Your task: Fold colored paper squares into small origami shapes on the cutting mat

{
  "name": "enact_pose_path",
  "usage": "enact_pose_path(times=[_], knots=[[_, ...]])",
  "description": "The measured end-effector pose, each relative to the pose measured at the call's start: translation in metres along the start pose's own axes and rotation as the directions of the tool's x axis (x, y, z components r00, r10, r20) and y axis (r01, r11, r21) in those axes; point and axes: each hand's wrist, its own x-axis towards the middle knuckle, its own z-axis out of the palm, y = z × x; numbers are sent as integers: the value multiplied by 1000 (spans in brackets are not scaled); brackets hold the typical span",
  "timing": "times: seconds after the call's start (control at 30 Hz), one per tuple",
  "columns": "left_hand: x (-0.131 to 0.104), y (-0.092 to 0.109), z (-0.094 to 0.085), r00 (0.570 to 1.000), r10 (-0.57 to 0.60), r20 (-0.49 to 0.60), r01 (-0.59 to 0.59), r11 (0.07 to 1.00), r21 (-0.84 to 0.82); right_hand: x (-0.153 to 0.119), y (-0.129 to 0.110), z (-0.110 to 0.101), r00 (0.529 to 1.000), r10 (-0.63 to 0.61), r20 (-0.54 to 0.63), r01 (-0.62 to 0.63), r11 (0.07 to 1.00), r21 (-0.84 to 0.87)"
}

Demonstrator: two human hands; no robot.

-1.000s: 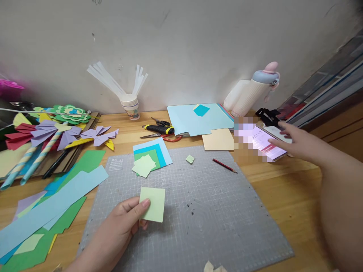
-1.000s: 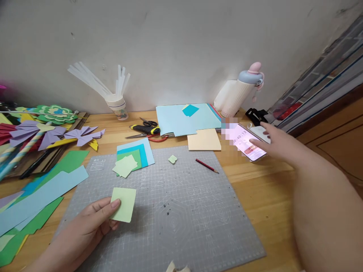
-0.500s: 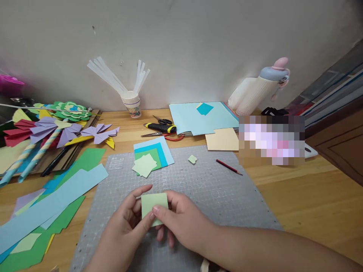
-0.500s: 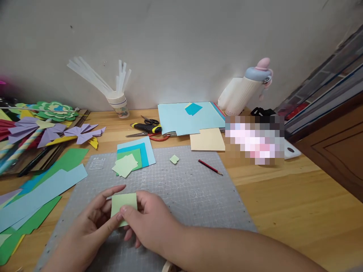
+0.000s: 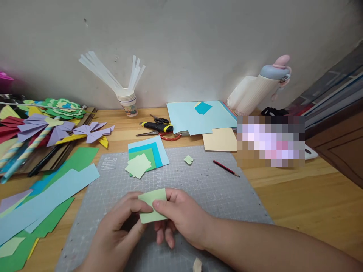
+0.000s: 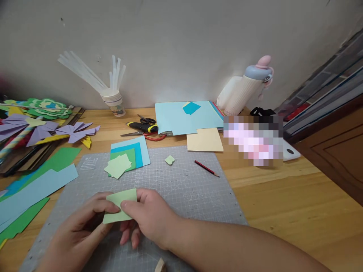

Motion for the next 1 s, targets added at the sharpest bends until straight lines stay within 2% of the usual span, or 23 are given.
enact_pose_path(times=[0.13, 0.27, 0.43, 0.57, 0.73, 0.9, 1.0], knots=[[1, 9, 3, 996, -63, -59, 65, 997, 29, 0, 0, -3, 999, -44, -13, 45, 999, 24], [8, 18, 9, 992, -127, -25, 125, 991, -48, 2, 2, -6, 987, -123, -102, 127, 991, 34], [14, 9, 9, 999, 0, -44, 1, 1000, 23, 3, 2, -8, 975, -163, -150, 166, 986, 4], [12, 7, 4, 997, 72, 40, -73, 997, 29, 4, 3, -9, 978, -154, -138, 152, 988, -27], [11, 12, 1, 990, 78, 116, -81, 997, 20, 3, 0, -9, 985, -135, -110, 128, 990, -60], [12, 5, -1, 998, 40, -43, -39, 999, 22, 1, -3, -6, 991, -112, -71, 103, 988, -115], [13, 1, -1, 996, 35, -84, -39, 998, -47, 0, -1, -5, 993, -106, -51, 96, 983, -156]])
